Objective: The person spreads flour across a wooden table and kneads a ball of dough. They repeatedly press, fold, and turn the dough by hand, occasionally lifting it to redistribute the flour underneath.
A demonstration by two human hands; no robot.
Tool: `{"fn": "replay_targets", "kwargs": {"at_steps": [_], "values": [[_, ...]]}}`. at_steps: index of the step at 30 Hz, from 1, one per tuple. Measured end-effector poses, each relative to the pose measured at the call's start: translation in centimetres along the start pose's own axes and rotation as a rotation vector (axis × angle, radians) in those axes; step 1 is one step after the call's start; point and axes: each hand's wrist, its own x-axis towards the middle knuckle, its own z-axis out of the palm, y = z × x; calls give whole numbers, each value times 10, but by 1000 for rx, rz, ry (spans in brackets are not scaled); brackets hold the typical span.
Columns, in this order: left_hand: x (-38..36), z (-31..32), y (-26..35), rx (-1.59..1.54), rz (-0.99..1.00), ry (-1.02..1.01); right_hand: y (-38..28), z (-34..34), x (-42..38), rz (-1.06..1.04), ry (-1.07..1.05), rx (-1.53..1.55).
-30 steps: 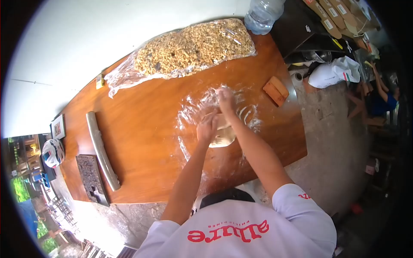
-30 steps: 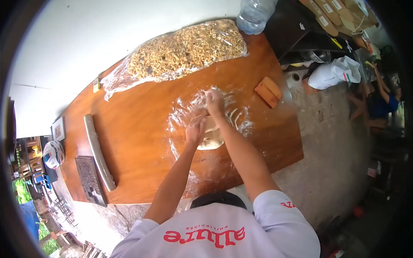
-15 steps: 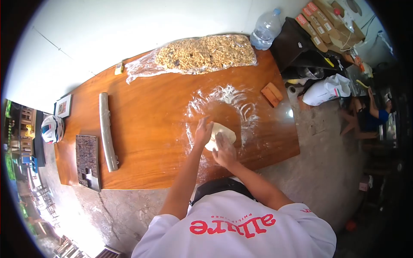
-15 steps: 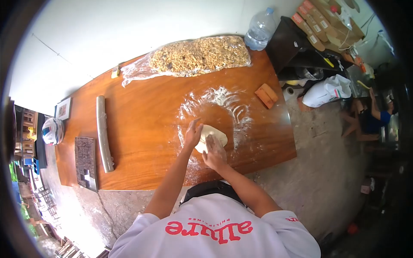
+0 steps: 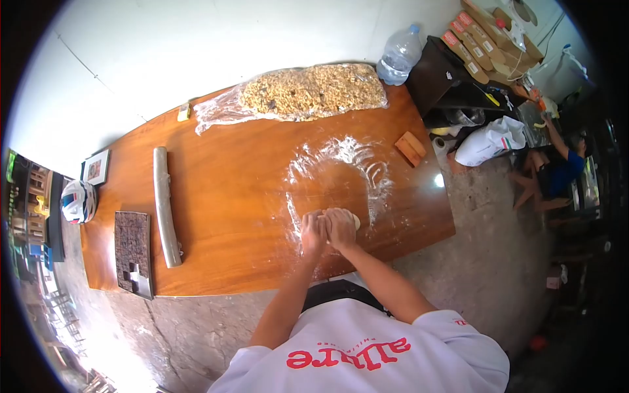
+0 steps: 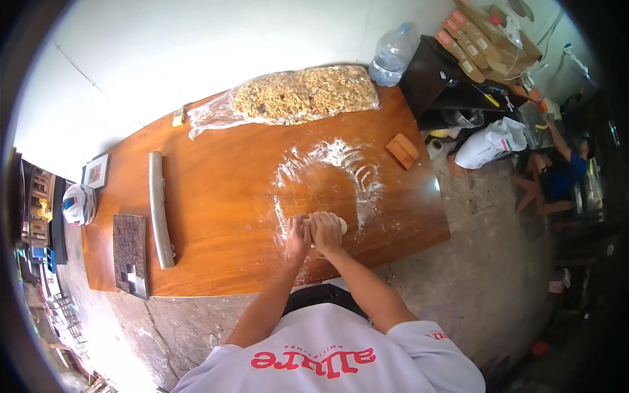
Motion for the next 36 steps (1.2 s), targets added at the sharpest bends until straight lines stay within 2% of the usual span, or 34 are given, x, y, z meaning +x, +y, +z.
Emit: {"fn": "replay_targets", "kwargs": {"at_steps": [2,4,7,9,13,15,20,22,23,25,26,27,29,30,31,32,33,35,36], "values": [[-18,-6,2,205,466,10,-3,-5,-24,-6,2,-39],[-27,-5,-6,215,470,-76,2,-7,-40,-7,8,-83],[-22,3,-17,284,446,-185,16,2,-46,104,-121,-79],[6,13,-23,468,443,-186,29,13,-25,88,-168,-218],[62,27,-24,538,401,-181,39,24,35,233,-297,-261],[94,29,-17,551,425,-166,47,34,61,267,-284,-296],[157,50,-10,625,393,-34,74,56,128,249,-146,-265],[174,58,5,515,175,117,80,62,157,269,-76,-237],[172,58,5,516,206,136,83,66,163,258,-42,-229],[163,53,5,251,252,1,99,77,171,190,0,-68],[151,41,11,254,194,-194,103,78,170,119,22,-76],[138,34,16,266,206,-198,110,77,166,127,35,-68],[112,28,6,449,156,-232,127,60,163,349,-2,699],[106,28,-3,439,142,-175,127,47,151,347,-9,703],[100,24,1,439,143,-161,122,26,150,279,8,479],[96,18,8,486,9,-256,125,19,146,209,36,258],[92,12,15,533,-124,-354,122,15,138,201,46,265],[79,5,12,487,-117,-329,119,26,113,117,-246,287],[73,3,5,452,-212,-346,107,26,99,139,-246,297]]}}
